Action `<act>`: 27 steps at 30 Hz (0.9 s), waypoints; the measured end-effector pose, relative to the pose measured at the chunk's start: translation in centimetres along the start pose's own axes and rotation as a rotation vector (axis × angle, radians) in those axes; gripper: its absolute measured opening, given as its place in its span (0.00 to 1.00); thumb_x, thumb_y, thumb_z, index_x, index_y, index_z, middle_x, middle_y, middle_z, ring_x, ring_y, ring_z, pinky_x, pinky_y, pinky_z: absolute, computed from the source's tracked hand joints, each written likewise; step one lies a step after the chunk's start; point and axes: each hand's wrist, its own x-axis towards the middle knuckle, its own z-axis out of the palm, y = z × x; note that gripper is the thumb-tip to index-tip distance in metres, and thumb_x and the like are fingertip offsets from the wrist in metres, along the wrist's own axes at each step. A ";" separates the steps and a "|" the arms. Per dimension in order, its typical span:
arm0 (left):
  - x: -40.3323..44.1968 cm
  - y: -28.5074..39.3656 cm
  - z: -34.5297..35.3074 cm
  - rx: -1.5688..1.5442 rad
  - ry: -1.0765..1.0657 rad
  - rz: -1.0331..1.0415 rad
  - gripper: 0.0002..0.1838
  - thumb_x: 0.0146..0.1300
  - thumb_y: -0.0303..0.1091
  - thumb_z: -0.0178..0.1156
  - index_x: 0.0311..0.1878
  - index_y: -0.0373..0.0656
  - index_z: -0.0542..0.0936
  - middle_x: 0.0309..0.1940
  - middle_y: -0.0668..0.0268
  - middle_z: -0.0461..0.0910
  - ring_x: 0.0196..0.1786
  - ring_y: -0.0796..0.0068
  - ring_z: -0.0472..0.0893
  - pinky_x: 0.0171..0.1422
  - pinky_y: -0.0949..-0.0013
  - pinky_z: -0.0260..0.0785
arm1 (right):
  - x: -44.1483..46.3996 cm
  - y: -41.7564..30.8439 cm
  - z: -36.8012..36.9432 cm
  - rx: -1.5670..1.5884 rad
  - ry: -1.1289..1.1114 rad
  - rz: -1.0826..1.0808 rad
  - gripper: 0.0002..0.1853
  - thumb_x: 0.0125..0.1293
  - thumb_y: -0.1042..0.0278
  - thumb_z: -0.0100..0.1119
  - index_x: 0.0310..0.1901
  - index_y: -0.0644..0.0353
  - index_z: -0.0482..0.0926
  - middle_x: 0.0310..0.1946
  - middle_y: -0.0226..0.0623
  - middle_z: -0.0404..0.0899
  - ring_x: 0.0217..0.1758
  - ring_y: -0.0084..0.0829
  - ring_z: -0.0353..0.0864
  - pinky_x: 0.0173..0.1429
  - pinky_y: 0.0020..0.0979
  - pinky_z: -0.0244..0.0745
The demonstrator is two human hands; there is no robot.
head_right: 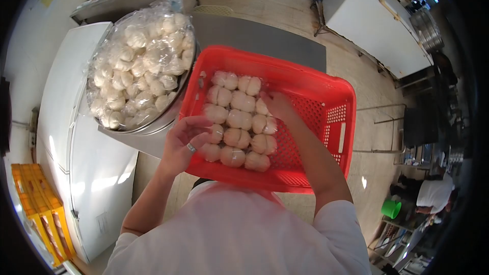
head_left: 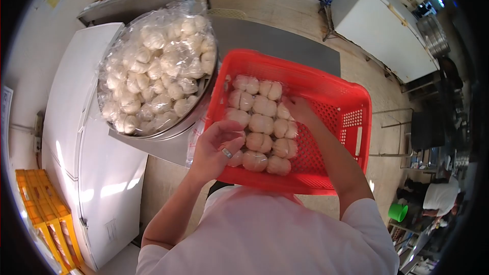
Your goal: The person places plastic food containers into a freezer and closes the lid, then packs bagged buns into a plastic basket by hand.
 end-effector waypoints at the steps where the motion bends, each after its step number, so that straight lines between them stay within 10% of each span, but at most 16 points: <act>1: 0.1 -0.2 -0.5 0.027 0.016 0.034 0.17 0.72 0.23 0.63 0.62 0.34 0.78 0.57 0.61 0.83 0.59 0.72 0.83 0.66 0.67 0.75 | -0.1 -0.2 0.4 0.029 0.016 -0.018 0.32 0.79 0.39 0.47 0.55 0.65 0.85 0.53 0.64 0.85 0.59 0.59 0.84 0.69 0.50 0.74; 8: 4.4 -1.1 -5.1 0.097 0.222 0.184 0.14 0.70 0.27 0.66 0.57 0.36 0.81 0.52 0.61 0.86 0.52 0.71 0.86 0.59 0.68 0.77 | -0.5 -1.9 4.1 -0.485 0.130 -0.148 0.37 0.78 0.38 0.47 0.70 0.67 0.71 0.71 0.58 0.70 0.72 0.66 0.68 0.69 0.66 0.68; 11: 8.4 0.9 -9.1 0.591 0.391 0.118 0.19 0.66 0.27 0.68 0.59 0.37 0.79 0.58 0.56 0.84 0.59 0.61 0.85 0.63 0.62 0.76 | -4.0 -7.0 4.1 -0.400 0.164 0.035 0.42 0.78 0.36 0.45 0.75 0.69 0.63 0.77 0.56 0.61 0.76 0.66 0.60 0.73 0.70 0.62; 16: 17.5 -1.3 -15.6 1.302 0.783 0.670 0.33 0.58 0.33 0.72 0.68 0.44 0.76 0.61 0.53 0.79 0.65 0.50 0.76 0.75 0.44 0.62 | -4.7 -8.0 4.6 -0.365 0.188 0.047 0.45 0.77 0.34 0.46 0.78 0.70 0.59 0.82 0.55 0.52 0.84 0.65 0.47 0.81 0.72 0.47; 20: 20.5 -1.8 -19.9 1.506 0.547 0.449 0.22 0.56 0.34 0.74 0.57 0.49 0.87 0.46 0.59 0.83 0.57 0.55 0.79 0.70 0.49 0.68 | -5.6 -7.3 3.9 -0.312 0.218 0.012 0.45 0.77 0.35 0.47 0.78 0.69 0.59 0.83 0.57 0.50 0.86 0.64 0.44 0.82 0.71 0.43; 27: 16.5 3.3 -16.6 0.538 0.407 0.729 0.09 0.77 0.33 0.60 0.48 0.44 0.89 0.48 0.62 0.87 0.50 0.67 0.83 0.58 0.65 0.75 | -8.6 -11.9 -1.6 0.062 0.390 -0.361 0.35 0.76 0.54 0.61 0.75 0.69 0.65 0.75 0.56 0.66 0.81 0.55 0.62 0.83 0.49 0.57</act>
